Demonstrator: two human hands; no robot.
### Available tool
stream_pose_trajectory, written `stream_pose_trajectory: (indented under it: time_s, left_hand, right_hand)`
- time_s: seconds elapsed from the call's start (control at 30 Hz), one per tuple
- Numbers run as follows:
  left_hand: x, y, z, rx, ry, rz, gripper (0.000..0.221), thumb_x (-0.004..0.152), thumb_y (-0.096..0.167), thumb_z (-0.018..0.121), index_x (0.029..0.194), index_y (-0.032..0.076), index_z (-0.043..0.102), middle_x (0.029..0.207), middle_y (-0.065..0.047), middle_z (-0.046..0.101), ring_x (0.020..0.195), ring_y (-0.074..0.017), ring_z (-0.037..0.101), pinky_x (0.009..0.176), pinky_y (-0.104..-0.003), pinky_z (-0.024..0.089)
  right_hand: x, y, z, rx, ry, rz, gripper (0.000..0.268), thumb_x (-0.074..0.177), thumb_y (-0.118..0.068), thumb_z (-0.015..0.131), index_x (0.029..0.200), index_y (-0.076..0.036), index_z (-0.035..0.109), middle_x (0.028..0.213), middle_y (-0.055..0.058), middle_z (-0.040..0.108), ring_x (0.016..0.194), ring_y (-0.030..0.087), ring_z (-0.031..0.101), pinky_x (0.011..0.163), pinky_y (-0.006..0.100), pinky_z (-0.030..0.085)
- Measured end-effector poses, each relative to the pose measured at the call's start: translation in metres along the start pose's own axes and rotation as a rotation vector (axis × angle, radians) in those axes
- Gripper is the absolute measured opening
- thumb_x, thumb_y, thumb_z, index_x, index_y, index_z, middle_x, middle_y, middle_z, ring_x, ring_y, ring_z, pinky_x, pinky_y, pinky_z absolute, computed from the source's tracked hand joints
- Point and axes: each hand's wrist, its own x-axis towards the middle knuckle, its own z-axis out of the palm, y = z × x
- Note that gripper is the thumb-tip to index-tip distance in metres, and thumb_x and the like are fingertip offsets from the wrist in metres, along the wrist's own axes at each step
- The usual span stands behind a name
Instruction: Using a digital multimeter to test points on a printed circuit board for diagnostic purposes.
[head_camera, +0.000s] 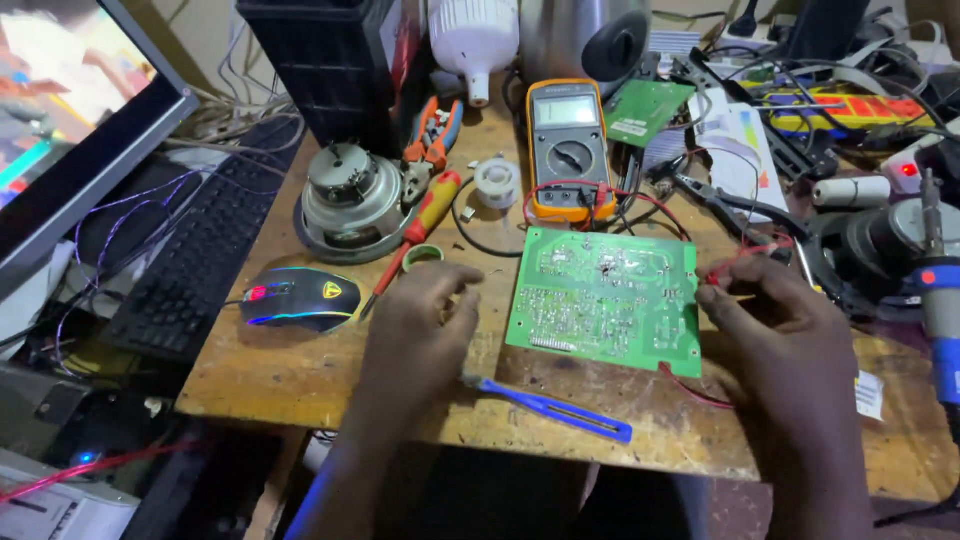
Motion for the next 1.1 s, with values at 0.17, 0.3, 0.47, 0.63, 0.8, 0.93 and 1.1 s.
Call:
stream_pose_trajectory:
  time_s: [0.17, 0.3, 0.47, 0.63, 0.8, 0.93, 1.1]
  left_hand:
    - [0.024, 0.002, -0.015, 0.087, 0.054, -0.008, 0.024, 0.099, 0.005, 0.059, 0.114, -0.003, 0.077, 0.109, -0.019, 0.078, 0.105, -0.0324, 0.073, 0.09, -0.046, 0.055]
    - [0.046, -0.032, -0.012, 0.206, 0.054, 0.143, 0.026, 0.094, 0.001, 0.059, 0.11, -0.005, 0.079, 0.103, -0.019, 0.079, 0.102, -0.0342, 0.07, 0.086, -0.048, 0.053]
    - [0.043, -0.048, -0.012, 0.282, -0.004, -0.036, 0.028, 0.095, 0.01, 0.059, 0.107, -0.001, 0.082, 0.103, -0.015, 0.08, 0.099, -0.0319, 0.07, 0.085, -0.05, 0.052]
    - [0.023, -0.05, 0.0, 0.483, -0.051, 0.04, 0.017, 0.093, 0.001, 0.054, 0.098, -0.003, 0.07, 0.108, -0.02, 0.06, 0.096, -0.0365, 0.052, 0.08, -0.05, 0.046]
    - [0.016, -0.027, -0.013, 0.221, -0.088, 0.093, 0.014, 0.094, 0.002, 0.055, 0.093, 0.0, 0.07, 0.107, -0.014, 0.068, 0.102, -0.0311, 0.059, 0.09, -0.046, 0.046]
    - [-0.008, -0.006, -0.021, 0.003, -0.375, 0.191, 0.024, 0.086, 0.009, 0.069, 0.109, 0.005, 0.071, 0.112, -0.012, 0.074, 0.108, -0.0296, 0.066, 0.092, -0.042, 0.052]
    - [-0.021, 0.003, -0.006, 0.002, -0.504, 0.21, 0.007, 0.092, 0.017, 0.076, 0.098, 0.015, 0.077, 0.097, -0.006, 0.066, 0.097, -0.0279, 0.061, 0.082, -0.042, 0.047]
  right_hand:
    - [0.003, 0.011, -0.006, -0.228, 0.042, -0.131, 0.005, 0.099, -0.005, 0.073, 0.102, -0.005, 0.076, 0.09, 0.009, 0.069, 0.082, 0.014, 0.061, 0.057, 0.034, 0.056]
    - [0.002, 0.015, -0.009, -0.413, 0.063, -0.179, 0.011, 0.096, -0.009, 0.075, 0.106, -0.008, 0.08, 0.102, 0.007, 0.074, 0.088, 0.015, 0.064, 0.064, 0.037, 0.055]
    - [0.014, 0.038, -0.017, -0.367, 0.03, -0.281, 0.009, 0.101, -0.003, 0.074, 0.11, -0.005, 0.077, 0.115, 0.008, 0.07, 0.095, 0.018, 0.071, 0.072, 0.035, 0.053]
    - [0.012, 0.037, -0.014, -0.236, 0.117, -0.376, 0.011, 0.108, 0.002, 0.079, 0.106, -0.003, 0.07, 0.106, 0.004, 0.064, 0.094, 0.012, 0.059, 0.076, 0.027, 0.047]
    - [0.0, 0.024, -0.005, -0.117, 0.083, -0.32, 0.006, 0.113, 0.002, 0.074, 0.112, -0.002, 0.071, 0.093, 0.006, 0.059, 0.079, 0.012, 0.05, 0.061, 0.027, 0.041]
    - [0.018, 0.049, -0.018, -0.228, 0.09, -0.467, 0.01, 0.116, 0.007, 0.075, 0.121, -0.002, 0.073, 0.106, 0.007, 0.068, 0.093, 0.011, 0.059, 0.085, 0.025, 0.047]
    - [0.017, 0.047, -0.018, -0.196, 0.086, -0.49, 0.012, 0.117, 0.008, 0.071, 0.126, 0.0, 0.069, 0.113, 0.012, 0.072, 0.097, 0.017, 0.068, 0.091, 0.028, 0.056]
